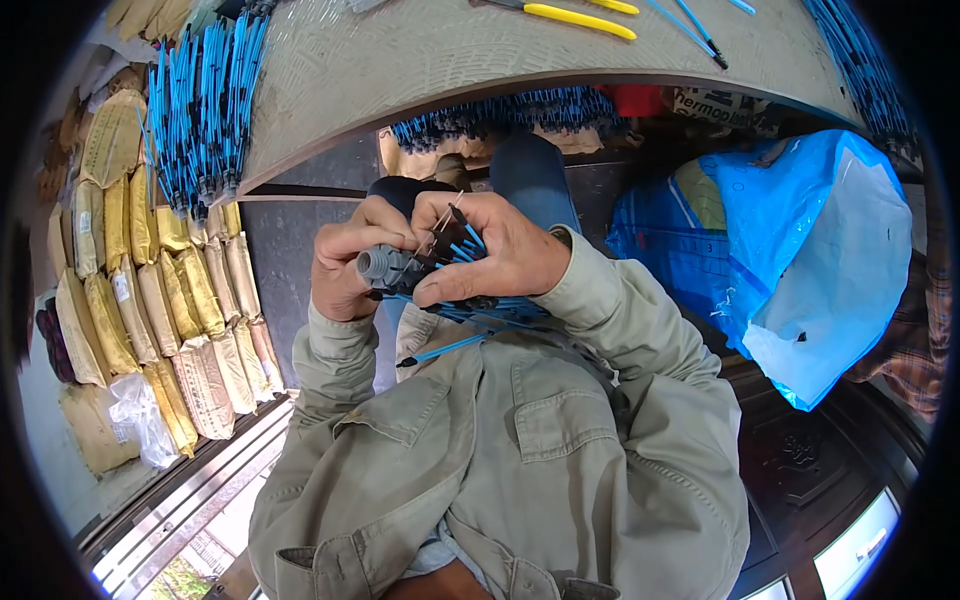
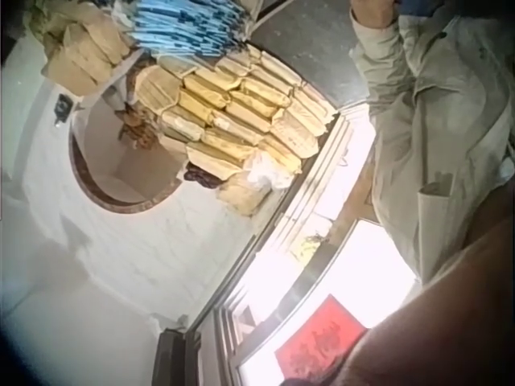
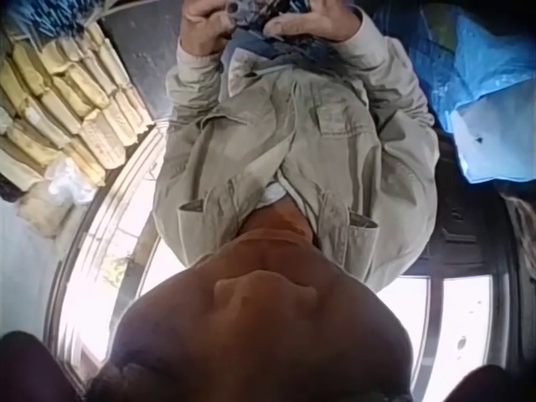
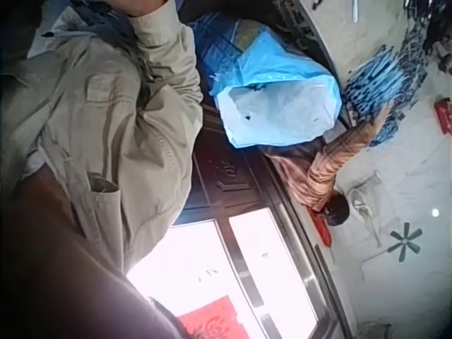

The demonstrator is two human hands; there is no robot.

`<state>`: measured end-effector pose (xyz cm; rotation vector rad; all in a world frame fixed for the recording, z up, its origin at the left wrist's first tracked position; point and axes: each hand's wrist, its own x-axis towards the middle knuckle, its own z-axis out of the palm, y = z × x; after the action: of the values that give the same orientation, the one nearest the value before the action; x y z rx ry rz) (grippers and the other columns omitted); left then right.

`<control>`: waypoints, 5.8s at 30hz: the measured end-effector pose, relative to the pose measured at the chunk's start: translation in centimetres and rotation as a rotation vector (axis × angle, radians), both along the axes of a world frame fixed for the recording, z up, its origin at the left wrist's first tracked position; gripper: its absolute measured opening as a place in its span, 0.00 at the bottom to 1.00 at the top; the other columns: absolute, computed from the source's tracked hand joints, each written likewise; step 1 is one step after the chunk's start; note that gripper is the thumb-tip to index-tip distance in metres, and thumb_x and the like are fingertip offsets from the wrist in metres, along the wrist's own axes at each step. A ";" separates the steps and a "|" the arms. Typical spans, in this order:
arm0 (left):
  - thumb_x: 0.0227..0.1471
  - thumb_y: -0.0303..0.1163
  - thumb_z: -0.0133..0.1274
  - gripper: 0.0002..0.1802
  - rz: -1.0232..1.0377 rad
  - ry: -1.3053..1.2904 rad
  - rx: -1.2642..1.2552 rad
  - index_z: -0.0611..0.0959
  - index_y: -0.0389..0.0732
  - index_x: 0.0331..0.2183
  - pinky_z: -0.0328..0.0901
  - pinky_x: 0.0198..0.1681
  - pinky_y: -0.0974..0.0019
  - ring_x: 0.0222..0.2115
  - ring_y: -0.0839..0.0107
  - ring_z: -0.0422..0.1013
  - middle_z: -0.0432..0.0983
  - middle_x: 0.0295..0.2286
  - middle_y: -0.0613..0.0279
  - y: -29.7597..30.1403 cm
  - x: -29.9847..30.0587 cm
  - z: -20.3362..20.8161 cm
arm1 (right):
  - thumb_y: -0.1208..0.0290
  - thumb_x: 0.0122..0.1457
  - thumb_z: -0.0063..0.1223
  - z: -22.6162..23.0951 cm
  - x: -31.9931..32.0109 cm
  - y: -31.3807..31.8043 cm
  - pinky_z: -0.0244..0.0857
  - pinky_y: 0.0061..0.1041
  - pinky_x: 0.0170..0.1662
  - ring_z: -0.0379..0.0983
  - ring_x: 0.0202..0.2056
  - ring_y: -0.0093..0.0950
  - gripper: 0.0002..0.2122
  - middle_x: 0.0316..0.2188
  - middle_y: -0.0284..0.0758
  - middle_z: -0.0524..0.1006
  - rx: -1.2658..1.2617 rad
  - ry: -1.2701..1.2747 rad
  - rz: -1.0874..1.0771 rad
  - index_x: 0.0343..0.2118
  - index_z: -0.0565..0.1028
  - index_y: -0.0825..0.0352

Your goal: The person assembles blue plastic tubes into a central hub, then secures the components using crimping pliers.

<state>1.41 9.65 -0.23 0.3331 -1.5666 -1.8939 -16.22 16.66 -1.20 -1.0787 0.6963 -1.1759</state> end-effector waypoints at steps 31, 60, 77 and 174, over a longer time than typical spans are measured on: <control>0.39 0.39 0.61 0.20 -0.471 0.141 -0.406 0.83 0.39 0.36 0.51 0.50 0.58 0.41 0.64 0.64 0.75 0.38 0.58 -2.9 -1.6 2.3 | 0.74 0.43 0.64 1.1 -1.8 1.9 0.60 0.24 0.39 0.67 0.36 0.26 0.11 0.33 0.37 0.72 0.025 -0.037 0.282 0.28 0.73 0.72; 0.49 0.34 0.53 0.17 0.534 -0.207 -0.395 0.77 0.32 0.39 0.47 0.57 0.53 0.42 0.66 0.68 0.75 0.36 0.55 2.4 -2.5 -0.9 | 0.78 0.44 0.60 -2.7 2.0 0.7 0.62 0.22 0.32 0.67 0.26 0.28 0.10 0.30 0.39 0.71 -0.537 0.398 -0.879 0.27 0.70 0.69; 0.53 0.32 0.51 0.16 0.570 -0.131 -0.214 0.76 0.28 0.39 0.60 0.45 0.69 0.37 0.72 0.67 0.73 0.36 0.56 2.9 -3.2 -0.8 | 0.74 0.49 0.57 -2.6 0.6 0.6 0.55 0.21 0.25 0.63 0.21 0.22 0.08 0.19 0.33 0.67 -0.358 0.419 -0.586 0.28 0.73 0.72; 0.48 0.35 0.56 0.21 0.531 -0.108 -0.192 0.76 0.28 0.40 0.58 0.53 0.57 0.39 0.66 0.69 0.73 0.36 0.53 4.6 -2.5 -0.6 | 0.75 0.49 0.59 -1.1 3.0 2.1 0.61 0.18 0.34 0.65 0.29 0.20 0.13 0.29 0.31 0.67 -0.063 -0.221 -0.499 0.36 0.67 0.68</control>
<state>-1.11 14.22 -0.79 0.6982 -1.5250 -1.3277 -13.23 18.76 -2.25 -0.8285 0.7812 -1.7253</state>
